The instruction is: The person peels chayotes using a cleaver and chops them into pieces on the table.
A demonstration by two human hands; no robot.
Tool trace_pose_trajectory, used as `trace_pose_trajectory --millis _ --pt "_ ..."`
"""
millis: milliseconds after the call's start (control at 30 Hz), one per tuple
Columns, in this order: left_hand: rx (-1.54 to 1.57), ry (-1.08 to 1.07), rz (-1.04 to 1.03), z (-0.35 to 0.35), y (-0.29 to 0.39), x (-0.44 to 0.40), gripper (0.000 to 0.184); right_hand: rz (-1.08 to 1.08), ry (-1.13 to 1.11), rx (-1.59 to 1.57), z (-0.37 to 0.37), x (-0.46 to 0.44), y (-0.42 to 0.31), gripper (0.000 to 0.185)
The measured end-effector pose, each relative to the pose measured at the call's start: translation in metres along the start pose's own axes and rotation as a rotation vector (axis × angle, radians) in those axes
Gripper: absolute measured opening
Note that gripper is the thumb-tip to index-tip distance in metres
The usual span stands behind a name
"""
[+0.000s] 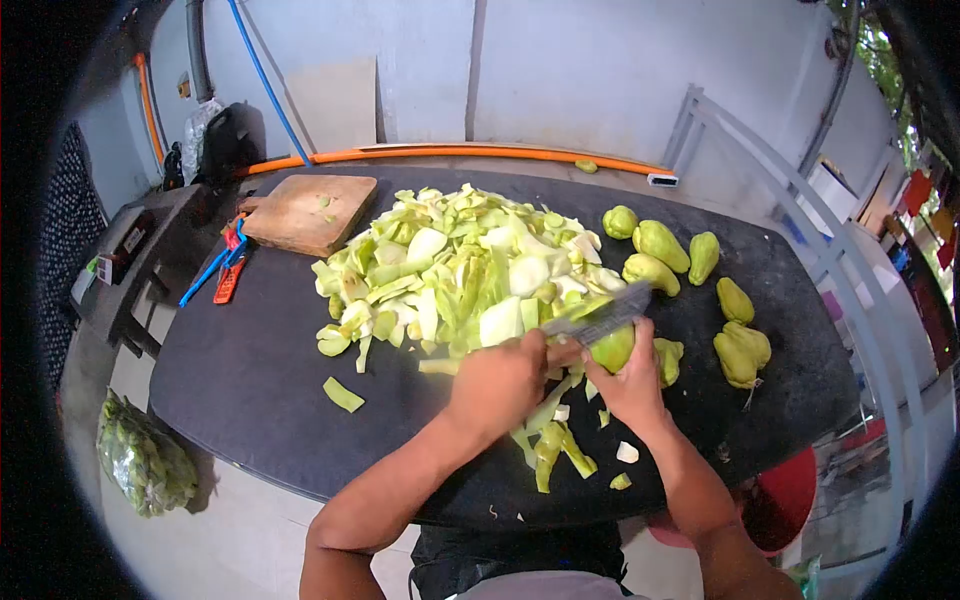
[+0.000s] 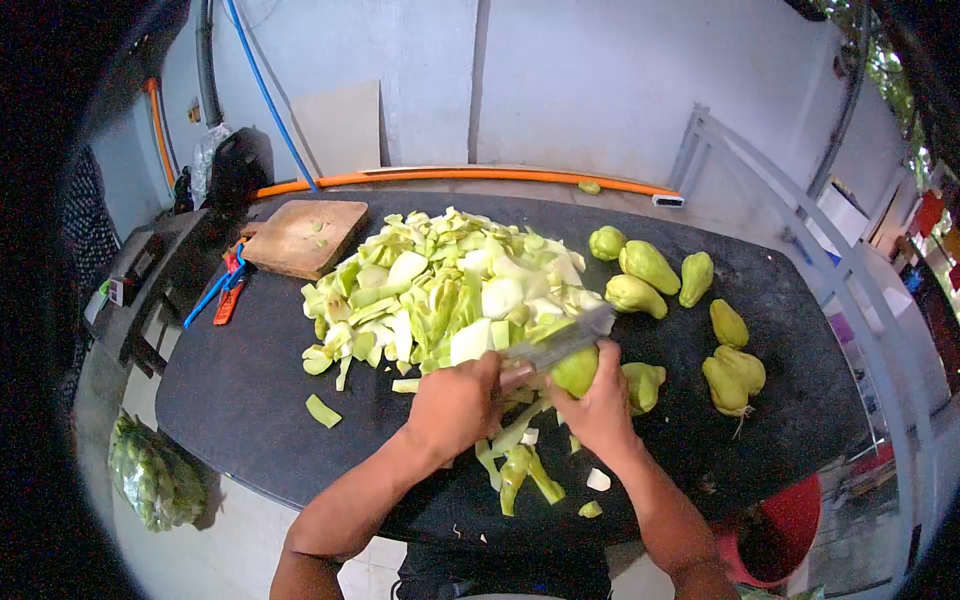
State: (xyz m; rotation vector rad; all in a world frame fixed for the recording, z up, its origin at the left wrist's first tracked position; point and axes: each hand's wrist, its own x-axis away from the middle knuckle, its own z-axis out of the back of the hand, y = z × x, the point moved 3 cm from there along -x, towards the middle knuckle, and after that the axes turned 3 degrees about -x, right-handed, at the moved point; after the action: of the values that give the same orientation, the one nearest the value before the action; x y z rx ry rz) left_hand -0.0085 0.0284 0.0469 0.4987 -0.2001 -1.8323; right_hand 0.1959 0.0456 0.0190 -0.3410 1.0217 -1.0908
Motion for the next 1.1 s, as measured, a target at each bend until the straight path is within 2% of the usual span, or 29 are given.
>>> trace_pose_trajectory --millis 33,100,133,233,300,333,367,400,467,500,567,600,633,700,767,800,833,867,900,967,1067,1100 --pt "-0.005 -0.048 0.071 0.001 -0.003 -0.003 0.037 0.05 0.037 -0.035 0.0 0.0 -0.011 0.065" --pt "0.084 0.043 0.078 0.002 -0.015 -0.004 0.027 0.152 0.101 -0.111 0.002 0.001 -0.03 0.068" --pt "0.115 0.085 0.081 0.004 -0.023 -0.004 0.024 0.122 0.066 -0.172 0.001 -0.001 -0.034 0.074" --pt "0.26 0.146 0.098 0.006 -0.022 -0.007 0.028 0.025 0.053 -0.383 -0.007 -0.004 -0.006 0.073" --pt "0.336 0.157 0.035 0.007 -0.021 -0.006 0.031 -0.193 0.074 -0.702 -0.009 0.001 0.015 0.072" --pt "0.282 0.105 0.05 0.011 -0.019 -0.006 0.031 -0.234 0.06 -0.8 -0.008 0.002 0.015 0.06" --pt "0.281 0.127 0.019 0.013 -0.019 -0.004 0.029 -0.287 -0.014 -0.741 -0.002 0.002 0.036 0.055" --pt "0.251 0.156 0.013 0.009 -0.022 -0.004 0.03 -0.352 0.052 -1.146 -0.002 0.004 0.048 0.053" --pt "0.227 0.17 0.008 0.005 -0.026 -0.003 0.029 -0.306 0.083 -1.043 0.0 0.003 0.038 0.047" --pt "0.24 0.153 0.01 0.003 -0.023 -0.005 0.028 -0.294 0.023 -1.098 0.002 0.0 0.04 0.039" --pt "0.331 0.173 0.03 0.001 -0.021 -0.007 0.033 -0.526 -0.033 -1.096 -0.002 0.003 0.062 0.032" --pt "0.407 0.177 0.027 0.007 -0.019 -0.005 0.036 -0.562 -0.226 -1.146 -0.004 0.0 0.046 0.03" --pt "0.486 0.171 0.023 0.01 -0.018 -0.004 0.039 -0.627 -0.132 -1.127 -0.008 0.004 0.043 0.031" --pt "0.612 0.21 -0.105 0.017 -0.008 -0.001 0.052 -0.582 -0.131 -0.967 -0.007 0.004 0.04 0.032" --pt "0.695 0.338 -0.29 0.023 0.001 0.001 0.051 -0.795 0.061 -1.068 -0.006 0.008 0.036 0.036" --pt "0.675 0.182 -0.194 0.024 0.0 0.002 0.048 -0.764 0.003 -1.16 -0.005 0.008 0.043 0.037" --pt "0.535 0.205 -0.197 0.012 -0.008 -0.004 0.046 -0.72 -0.07 -1.253 -0.003 0.007 0.048 0.038" --pt "0.491 0.022 0.021 0.023 -0.006 -0.003 0.044 -0.664 -0.088 -1.221 0.0 0.005 0.044 0.039" --pt "0.506 0.092 0.008 0.018 -0.006 -0.002 0.043 -0.611 -0.125 -1.195 -0.001 0.002 0.038 0.039" --pt "0.619 0.292 -0.166 -0.014 -0.019 -0.004 0.045 -0.558 -0.098 -1.083 0.002 -0.004 0.018 0.036" --pt "0.599 0.155 -0.179 -0.004 0.002 0.008 0.051 -0.485 -0.046 -0.987 -0.005 0.008 0.045 0.043" --pt "0.517 0.169 -0.246 -0.003 0.007 0.01 0.052 -0.453 -0.026 -0.949 -0.012 0.014 0.061 0.046"
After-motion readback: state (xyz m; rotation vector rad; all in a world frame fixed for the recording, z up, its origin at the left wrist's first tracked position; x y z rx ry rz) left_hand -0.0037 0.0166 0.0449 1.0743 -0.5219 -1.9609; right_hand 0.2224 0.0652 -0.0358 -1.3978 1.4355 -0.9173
